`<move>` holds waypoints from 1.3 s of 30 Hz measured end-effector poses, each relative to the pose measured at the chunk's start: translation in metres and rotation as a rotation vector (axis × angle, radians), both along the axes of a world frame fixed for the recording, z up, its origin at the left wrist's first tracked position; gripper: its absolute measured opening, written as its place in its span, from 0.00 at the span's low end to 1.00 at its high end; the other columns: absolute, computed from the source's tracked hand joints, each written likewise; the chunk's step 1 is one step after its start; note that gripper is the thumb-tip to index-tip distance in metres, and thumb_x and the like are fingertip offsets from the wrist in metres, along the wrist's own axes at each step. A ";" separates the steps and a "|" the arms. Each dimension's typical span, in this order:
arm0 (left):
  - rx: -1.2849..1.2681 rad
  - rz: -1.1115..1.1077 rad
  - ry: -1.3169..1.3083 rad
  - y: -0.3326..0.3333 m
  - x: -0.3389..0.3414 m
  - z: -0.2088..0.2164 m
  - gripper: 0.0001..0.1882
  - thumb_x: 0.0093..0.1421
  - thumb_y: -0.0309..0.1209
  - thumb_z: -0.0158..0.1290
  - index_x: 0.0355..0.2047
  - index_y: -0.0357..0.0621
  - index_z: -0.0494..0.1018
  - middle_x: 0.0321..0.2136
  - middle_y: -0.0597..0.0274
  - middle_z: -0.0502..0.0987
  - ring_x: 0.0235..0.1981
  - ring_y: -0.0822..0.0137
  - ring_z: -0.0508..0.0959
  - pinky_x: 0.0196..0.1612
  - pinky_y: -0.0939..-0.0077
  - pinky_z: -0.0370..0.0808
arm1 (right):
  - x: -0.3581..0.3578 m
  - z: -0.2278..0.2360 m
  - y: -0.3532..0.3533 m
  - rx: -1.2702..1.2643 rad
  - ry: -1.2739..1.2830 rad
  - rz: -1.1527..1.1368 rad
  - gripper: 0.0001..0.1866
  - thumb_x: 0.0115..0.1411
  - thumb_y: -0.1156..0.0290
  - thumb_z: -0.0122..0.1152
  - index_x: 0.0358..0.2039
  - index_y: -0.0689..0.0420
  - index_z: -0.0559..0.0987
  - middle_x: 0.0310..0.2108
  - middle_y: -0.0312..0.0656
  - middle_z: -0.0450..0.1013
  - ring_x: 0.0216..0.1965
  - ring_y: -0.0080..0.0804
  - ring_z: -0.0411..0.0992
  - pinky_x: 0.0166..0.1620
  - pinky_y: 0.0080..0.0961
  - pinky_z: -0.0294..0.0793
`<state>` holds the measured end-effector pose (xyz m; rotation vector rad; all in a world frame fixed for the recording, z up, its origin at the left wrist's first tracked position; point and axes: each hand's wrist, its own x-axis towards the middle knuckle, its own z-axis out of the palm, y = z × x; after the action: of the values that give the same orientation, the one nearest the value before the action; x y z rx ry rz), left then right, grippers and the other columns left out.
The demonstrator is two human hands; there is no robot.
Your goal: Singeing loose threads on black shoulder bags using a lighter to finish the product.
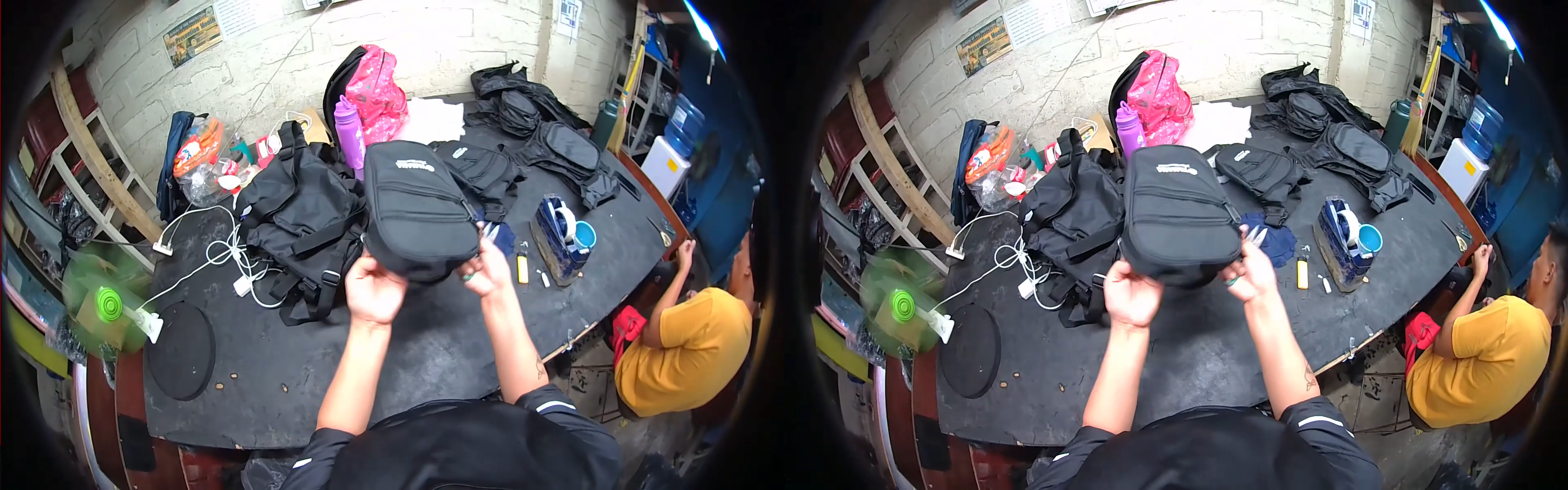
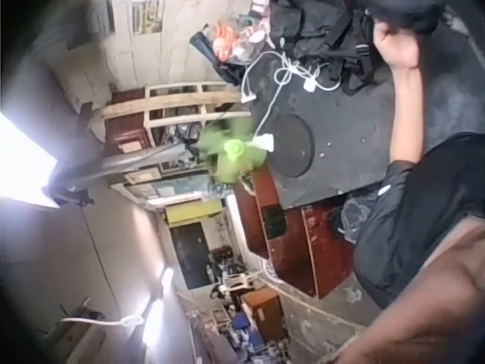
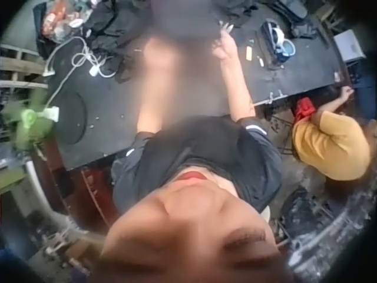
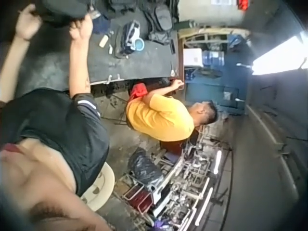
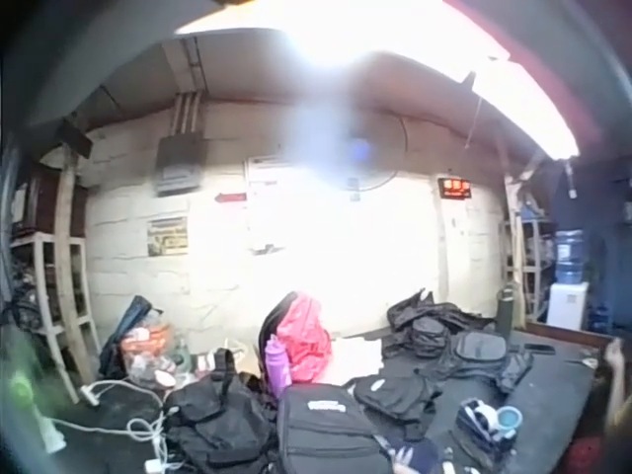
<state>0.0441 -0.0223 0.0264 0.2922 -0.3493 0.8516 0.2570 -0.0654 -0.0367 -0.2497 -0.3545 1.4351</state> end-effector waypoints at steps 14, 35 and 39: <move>0.832 0.344 0.084 0.004 -0.017 -0.011 0.28 0.65 0.46 0.35 0.60 0.43 0.55 0.59 0.56 0.58 0.58 0.59 0.61 0.60 0.66 0.58 | -0.094 0.016 -0.045 -0.290 -0.579 -0.365 0.21 0.58 0.50 0.56 0.18 0.47 0.62 0.13 0.24 0.58 0.11 0.13 0.53 0.15 0.15 0.51; 1.420 0.672 0.830 -0.034 -0.001 0.001 0.24 0.62 0.40 0.40 0.55 0.42 0.61 0.53 0.55 0.65 0.52 0.61 0.67 0.55 0.69 0.63 | -0.025 0.108 -0.027 0.005 -1.200 -0.183 0.13 0.57 0.63 0.60 0.34 0.60 0.80 0.27 0.32 0.74 0.31 0.16 0.69 0.38 0.15 0.67; 1.528 0.750 0.976 -0.048 -0.024 -0.007 0.23 0.62 0.39 0.41 0.54 0.42 0.62 0.52 0.55 0.66 0.51 0.61 0.68 0.54 0.69 0.64 | -0.040 0.084 -0.017 0.016 -1.074 -0.039 0.13 0.56 0.62 0.60 0.34 0.60 0.80 0.29 0.32 0.74 0.32 0.18 0.69 0.39 0.15 0.67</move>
<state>0.0198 -0.0701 0.0196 2.2736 0.1360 0.8907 0.2173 -0.0821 0.0471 -1.0103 -1.2152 1.1493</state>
